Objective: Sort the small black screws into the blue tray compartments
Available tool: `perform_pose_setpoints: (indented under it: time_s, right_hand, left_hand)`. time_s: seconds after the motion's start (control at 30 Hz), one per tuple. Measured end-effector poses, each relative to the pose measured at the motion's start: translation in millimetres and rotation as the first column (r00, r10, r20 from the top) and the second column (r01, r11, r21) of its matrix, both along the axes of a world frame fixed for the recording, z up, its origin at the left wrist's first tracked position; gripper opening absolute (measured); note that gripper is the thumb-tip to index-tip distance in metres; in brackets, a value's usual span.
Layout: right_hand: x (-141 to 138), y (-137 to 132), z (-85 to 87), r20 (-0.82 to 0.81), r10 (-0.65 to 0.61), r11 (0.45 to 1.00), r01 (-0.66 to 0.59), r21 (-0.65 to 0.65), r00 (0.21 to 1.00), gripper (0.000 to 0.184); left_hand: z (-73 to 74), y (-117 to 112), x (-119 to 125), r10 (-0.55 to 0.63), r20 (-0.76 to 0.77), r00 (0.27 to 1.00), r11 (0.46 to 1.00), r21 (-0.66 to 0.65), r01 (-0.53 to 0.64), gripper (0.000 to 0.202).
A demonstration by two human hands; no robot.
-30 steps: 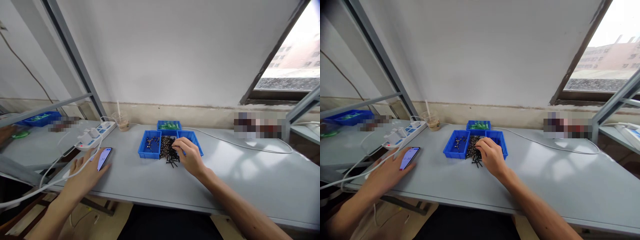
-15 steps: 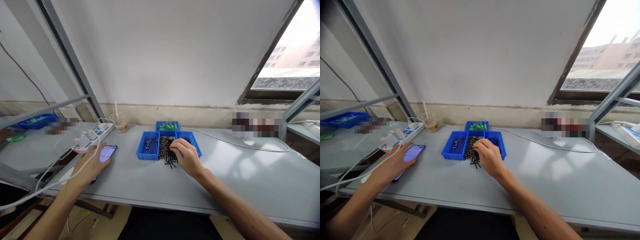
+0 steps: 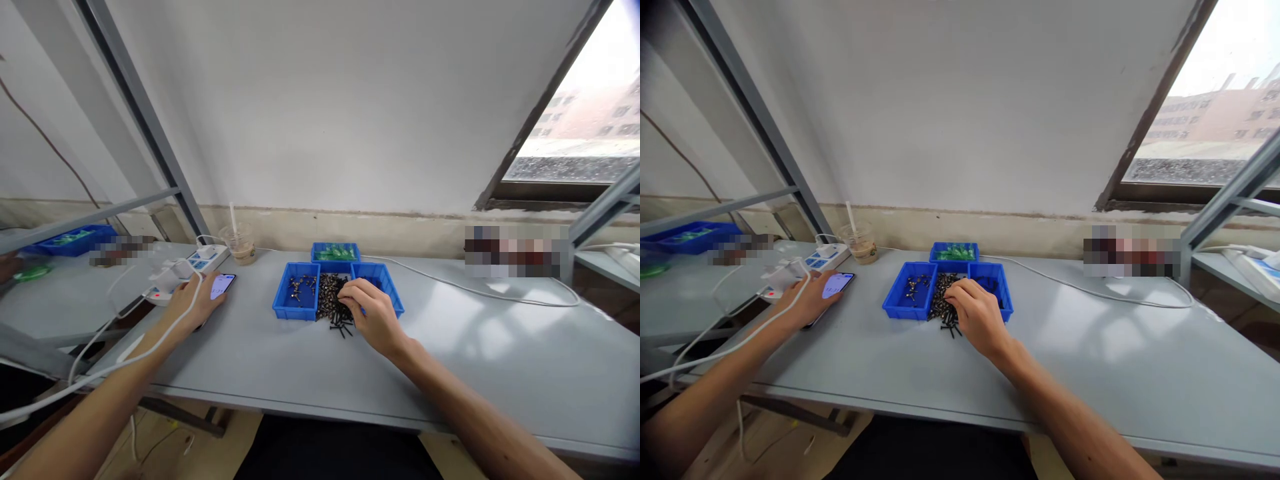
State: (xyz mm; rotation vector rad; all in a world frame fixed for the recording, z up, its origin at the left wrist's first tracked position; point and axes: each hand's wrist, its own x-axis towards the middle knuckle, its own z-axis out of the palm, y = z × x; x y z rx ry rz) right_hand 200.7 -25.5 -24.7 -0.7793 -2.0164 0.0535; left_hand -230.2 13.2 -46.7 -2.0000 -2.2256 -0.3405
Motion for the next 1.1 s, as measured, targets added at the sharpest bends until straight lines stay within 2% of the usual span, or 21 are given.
perform_pose_setpoints:
  time_s: [0.1, 0.27, 0.4, 0.57, 0.67, 0.73, 0.83, 0.9, 0.97, 1.03, 1.1]
  right_hand:
    - [-1, -1, 1.0, 0.003, 0.006, 1.0, -0.006, -0.015, 1.0, 0.025]
    - [-1, -2, 2.9, 0.005, 0.009, 1.0, -0.009, -0.021, 1.0, 0.025]
    - [-1, -1, 1.4, 0.017, 0.005, 1.0, -0.005, -0.023, 1.0, 0.024]
    - [0, -1, 0.2, 0.024, 0.007, 1.0, -0.006, -0.018, 1.0, 0.024]
    - [0, -1, 0.9, 0.022, 0.002, 1.0, -0.002, -0.007, 1.0, 0.023]
    - [0, -1, 1.3, 0.017, 0.005, 1.0, -0.005, -0.001, 1.0, 0.022]
    - [0, 0, 2.0, 0.018, 0.012, 1.0, -0.012, 0.004, 1.0, 0.021]
    - [0, 0, 2.9, 0.028, 0.005, 1.0, -0.005, 0.007, 1.0, 0.018]
    - [-1, -1, 4.1, 0.037, -0.009, 1.0, 0.008, 0.014, 0.999, 0.015]
    - [0, -1, 5.9, 0.042, -0.011, 1.0, 0.009, 0.025, 0.999, 0.014]
    - [2, 0, 8.7, 0.054, -0.007, 0.999, 0.006, 0.037, 0.999, 0.015]
  left_hand:
    - [1.7, 1, -5, 0.032, -0.065, 0.997, 0.999, -0.037, -0.035, 0.066]
    - [4.9, 1, -11, 0.012, -0.089, 0.996, 0.999, -0.048, -0.017, 0.066]
    - [10.0, -5, -5, -0.003, -0.102, 0.995, 1.0, 0.001, 0.004, 0.057]
    - [17.9, -13, 4, -0.01, -0.199, 0.98, 0.997, 0.079, 0.026, 0.046]
    - [23.8, -18, 7, -0.002, -0.241, 0.971, 0.996, 0.09, 0.025, 0.044]
    - [28.4, -21, 12, -0.039, -0.247, 0.968, 0.995, 0.081, 0.061, 0.044]
    - [37.8, -27, 37, -0.122, -0.164, 0.979, 0.979, 0.143, 0.146, 0.038]
    - [46.9, -31, 67, -0.223, 0.004, 0.975, 0.964, 0.152, 0.22, 0.031]
    - [58.1, -36, 104, -0.358, 0.137, 0.923, 0.931, 0.118, 0.344, 0.035]
    - [69.5, -39, 142, -0.54, 0.211, 0.815, 0.841, 0.156, 0.518, 0.031]
    - [78.7, -38, 175, -0.707, 0.223, 0.671, 0.706, 0.266, 0.656, 0.027]
